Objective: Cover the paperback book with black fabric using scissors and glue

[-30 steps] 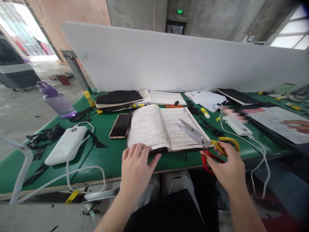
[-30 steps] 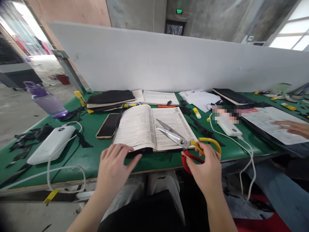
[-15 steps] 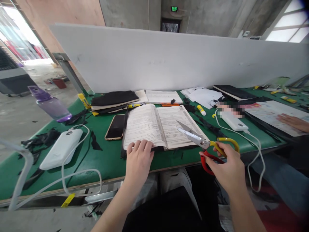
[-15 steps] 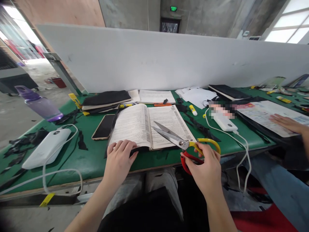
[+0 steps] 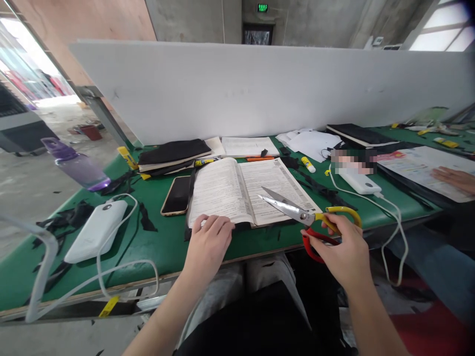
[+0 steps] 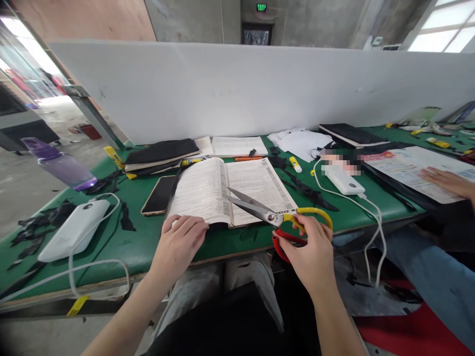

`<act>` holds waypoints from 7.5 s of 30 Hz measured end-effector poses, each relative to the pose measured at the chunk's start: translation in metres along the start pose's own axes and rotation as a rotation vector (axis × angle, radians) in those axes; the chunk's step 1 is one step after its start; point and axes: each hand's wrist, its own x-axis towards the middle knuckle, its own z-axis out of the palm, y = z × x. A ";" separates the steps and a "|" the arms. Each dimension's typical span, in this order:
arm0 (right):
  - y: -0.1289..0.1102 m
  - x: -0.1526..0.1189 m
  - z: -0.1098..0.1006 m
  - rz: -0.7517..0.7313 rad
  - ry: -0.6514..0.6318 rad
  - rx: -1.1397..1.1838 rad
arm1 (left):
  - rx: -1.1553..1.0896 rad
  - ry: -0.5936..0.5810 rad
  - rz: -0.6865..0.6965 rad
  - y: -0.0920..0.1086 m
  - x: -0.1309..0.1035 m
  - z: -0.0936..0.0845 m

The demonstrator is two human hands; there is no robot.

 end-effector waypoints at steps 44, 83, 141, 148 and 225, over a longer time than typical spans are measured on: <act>0.005 -0.003 -0.004 -0.048 0.013 -0.019 | -0.238 -0.063 -0.262 0.006 0.011 0.007; 0.001 0.100 0.016 -0.623 -0.519 0.058 | -0.412 -0.431 0.008 -0.020 0.063 -0.049; -0.075 0.180 0.070 -1.055 -0.813 0.099 | -0.336 -0.459 0.119 -0.034 0.052 -0.063; -0.071 0.174 0.074 -1.035 -0.827 0.109 | -0.328 -0.462 0.117 -0.035 0.048 -0.060; 0.007 0.074 0.012 -0.149 -0.351 -0.082 | -0.192 -0.077 -0.220 0.005 0.004 -0.004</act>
